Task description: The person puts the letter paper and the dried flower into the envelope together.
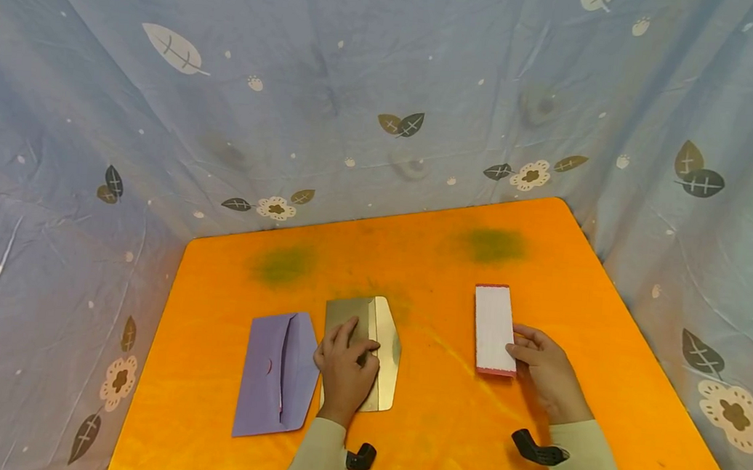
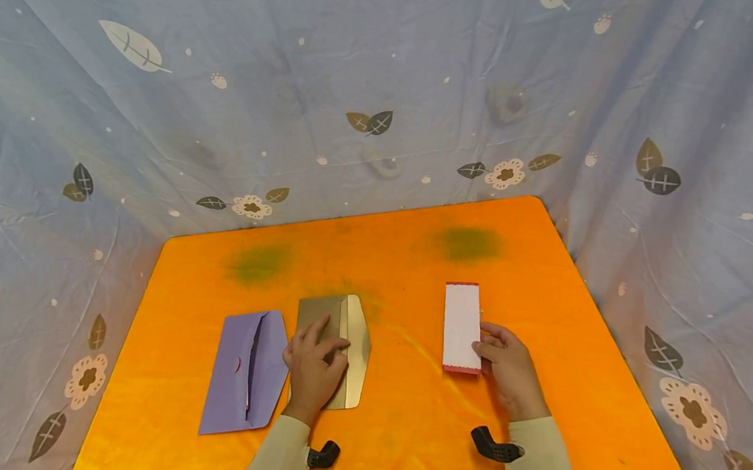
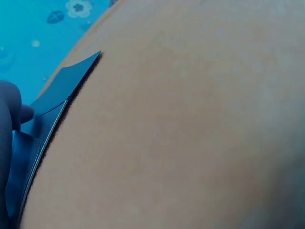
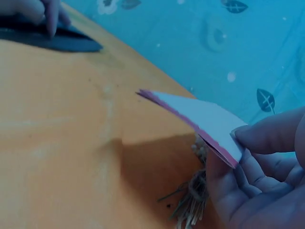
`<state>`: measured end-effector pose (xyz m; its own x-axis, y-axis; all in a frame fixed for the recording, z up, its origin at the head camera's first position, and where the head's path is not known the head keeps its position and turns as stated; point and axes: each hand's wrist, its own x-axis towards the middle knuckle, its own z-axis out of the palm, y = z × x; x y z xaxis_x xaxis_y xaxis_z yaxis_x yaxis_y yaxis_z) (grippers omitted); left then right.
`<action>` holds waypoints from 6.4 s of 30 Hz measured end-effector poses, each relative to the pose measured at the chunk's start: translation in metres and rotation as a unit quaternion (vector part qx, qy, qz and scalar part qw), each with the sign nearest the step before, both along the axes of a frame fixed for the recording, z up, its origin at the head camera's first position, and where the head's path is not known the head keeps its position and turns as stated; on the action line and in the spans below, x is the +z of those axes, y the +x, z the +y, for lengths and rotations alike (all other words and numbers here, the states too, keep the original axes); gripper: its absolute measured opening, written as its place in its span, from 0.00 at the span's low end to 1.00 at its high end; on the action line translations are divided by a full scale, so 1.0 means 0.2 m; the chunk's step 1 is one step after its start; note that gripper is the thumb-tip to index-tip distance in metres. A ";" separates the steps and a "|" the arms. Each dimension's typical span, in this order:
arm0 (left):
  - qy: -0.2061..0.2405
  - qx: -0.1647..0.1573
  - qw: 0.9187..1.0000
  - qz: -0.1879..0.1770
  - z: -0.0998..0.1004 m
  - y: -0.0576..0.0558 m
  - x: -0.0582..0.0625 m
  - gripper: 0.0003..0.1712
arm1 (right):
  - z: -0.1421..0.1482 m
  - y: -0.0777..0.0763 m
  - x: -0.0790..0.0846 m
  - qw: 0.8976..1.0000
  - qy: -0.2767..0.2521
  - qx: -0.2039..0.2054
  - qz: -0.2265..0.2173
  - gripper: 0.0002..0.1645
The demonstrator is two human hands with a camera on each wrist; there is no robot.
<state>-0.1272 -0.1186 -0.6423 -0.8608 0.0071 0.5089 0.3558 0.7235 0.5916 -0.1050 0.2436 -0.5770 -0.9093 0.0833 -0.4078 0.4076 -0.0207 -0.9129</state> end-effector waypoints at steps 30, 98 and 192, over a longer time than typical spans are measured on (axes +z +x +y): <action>0.003 -0.016 1.000 -0.015 0.00 0.01 0.01 0.12 | -0.02 0.00 0.00 0.985 -0.167 -0.041 0.025 0.04; 0.013 -0.003 0.999 -0.037 -0.02 0.00 0.00 0.30 | -0.46 -0.01 -0.07 0.983 -0.167 0.072 0.027 0.08; 0.024 -0.008 0.999 -0.029 -0.03 0.00 0.00 0.24 | -0.83 -0.03 -0.12 0.991 -0.007 0.114 0.066 0.21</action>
